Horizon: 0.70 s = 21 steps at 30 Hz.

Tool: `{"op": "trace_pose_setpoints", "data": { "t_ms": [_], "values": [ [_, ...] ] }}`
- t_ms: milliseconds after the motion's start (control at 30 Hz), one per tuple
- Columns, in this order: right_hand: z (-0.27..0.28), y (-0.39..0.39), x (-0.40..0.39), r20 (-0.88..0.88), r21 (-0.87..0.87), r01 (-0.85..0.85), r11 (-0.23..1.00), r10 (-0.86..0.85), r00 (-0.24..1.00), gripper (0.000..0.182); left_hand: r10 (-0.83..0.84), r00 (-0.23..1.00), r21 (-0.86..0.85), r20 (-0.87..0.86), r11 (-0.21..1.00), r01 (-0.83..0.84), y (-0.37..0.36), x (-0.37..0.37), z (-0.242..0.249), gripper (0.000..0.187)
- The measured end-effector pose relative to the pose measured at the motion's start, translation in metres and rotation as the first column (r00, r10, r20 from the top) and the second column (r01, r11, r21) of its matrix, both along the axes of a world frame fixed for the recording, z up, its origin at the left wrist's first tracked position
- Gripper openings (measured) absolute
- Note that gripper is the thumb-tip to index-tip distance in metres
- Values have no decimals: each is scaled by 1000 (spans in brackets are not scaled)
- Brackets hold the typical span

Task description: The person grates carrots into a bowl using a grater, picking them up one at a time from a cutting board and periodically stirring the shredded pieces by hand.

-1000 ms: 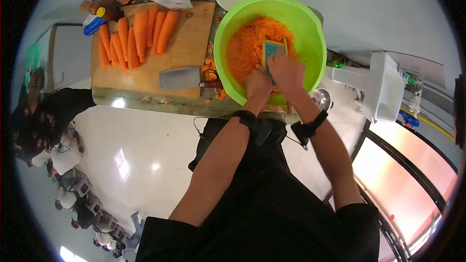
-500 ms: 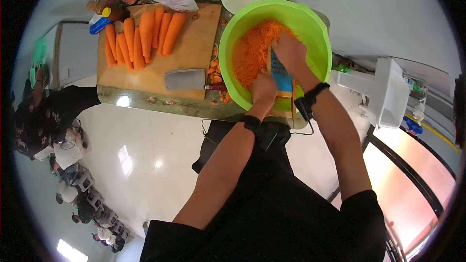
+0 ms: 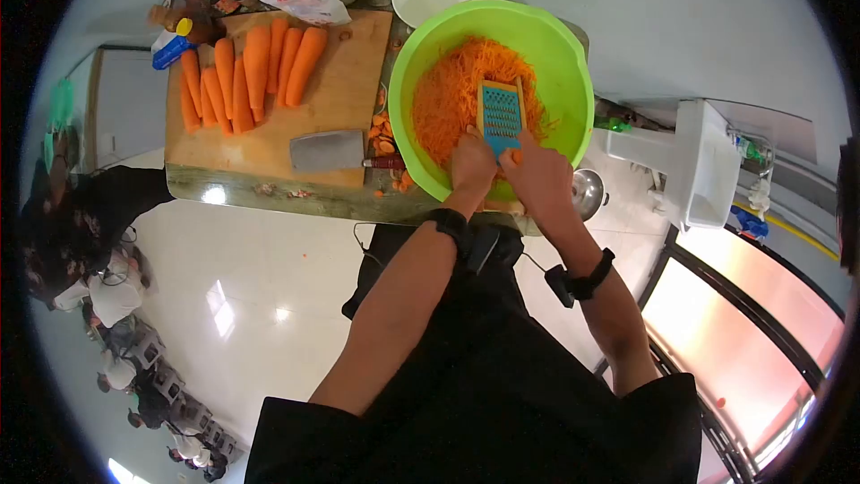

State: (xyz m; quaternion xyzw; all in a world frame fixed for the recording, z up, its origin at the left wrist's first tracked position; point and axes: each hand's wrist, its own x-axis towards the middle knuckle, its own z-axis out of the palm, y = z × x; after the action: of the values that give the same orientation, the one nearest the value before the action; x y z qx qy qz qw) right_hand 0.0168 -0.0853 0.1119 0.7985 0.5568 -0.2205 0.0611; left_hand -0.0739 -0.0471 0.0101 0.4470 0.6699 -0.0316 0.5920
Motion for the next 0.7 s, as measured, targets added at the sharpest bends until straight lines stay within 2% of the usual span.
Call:
{"op": "trace_pose_setpoints", "data": {
  "t_ms": [33, 100, 167, 200, 233, 267, 333, 367, 400, 433, 467, 500, 533, 667, 700],
  "values": [
    [-10, -3, 1, -13, 43, 31, 999, -31, 999, 32, 81, 996, -34, 42, 996, -80, 1, 1, 2, 37],
    [-17, -3, 2, -25, 82, 60, 995, -58, 998, 32, 46, 999, 11, 28, 999, -47, -2, 2, -8, 38],
    [-19, 3, -2, -103, 155, 5, 988, 12, 995, 30, 12, 1000, 53, 14, 998, -13, -8, 4, -19, 40],
    [-21, 10, -3, -100, 155, -1, 988, 17, 995, 30, -99, 995, 145, 9, 985, 97, -6, 2, -15, 40],
    [-27, 19, -6, -26, 126, -8, 992, 11, 1000, 30, -205, 979, 230, -12, 952, 202, -5, -2, -10, 40],
    [-33, 28, -8, 47, 99, -12, 995, 7, 999, 29, -198, 980, 226, -16, 954, 197, -9, -1, -16, 40],
    [-45, 38, -1, 67, 90, -32, 995, 26, 997, 29, -174, 941, 547, -289, 777, 311, -22, 3, -32, 38],
    [-51, 45, 4, 94, 91, -50, 995, 42, 995, 29, -175, 942, 547, -288, 777, 311, -18, 4, -33, 38],
    [-57, 53, 9, 96, 90, -49, 995, 40, 995, 29, -152, 974, 324, -168, 925, 200, -5, 3, -17, 37],
    [-63, 58, 13, 112, 124, -80, 989, 66, 991, 29, -95, 994, 57, -58, 994, 98, 0, 3, -11, 36],
    [-68, 63, 16, 126, 155, -114, 981, 95, 987, 30, -93, 994, 49, -58, 994, 96, -6, 4, -12, 36],
    [-74, 71, 19, 122, 152, -118, 981, 100, 987, 30, -76, 987, 275, -139, 955, 113, -14, 6, -22, 39],
    [-78, 78, 21, 121, 174, -122, 977, 102, 987, 30, -47, 975, 484, -216, 862, 149, -22, 7, -30, 44],
    [-107, 110, 32, 112, 228, -61, 972, 36, 993, 34, -68, 967, 536, -245, 821, 194, -19, 9, -43, 52],
    [-109, 119, 33, 102, 232, -59, 971, 36, 994, 34, -175, 958, 412, -226, 874, 257, -16, 6, -41, 33]
  ]
}}
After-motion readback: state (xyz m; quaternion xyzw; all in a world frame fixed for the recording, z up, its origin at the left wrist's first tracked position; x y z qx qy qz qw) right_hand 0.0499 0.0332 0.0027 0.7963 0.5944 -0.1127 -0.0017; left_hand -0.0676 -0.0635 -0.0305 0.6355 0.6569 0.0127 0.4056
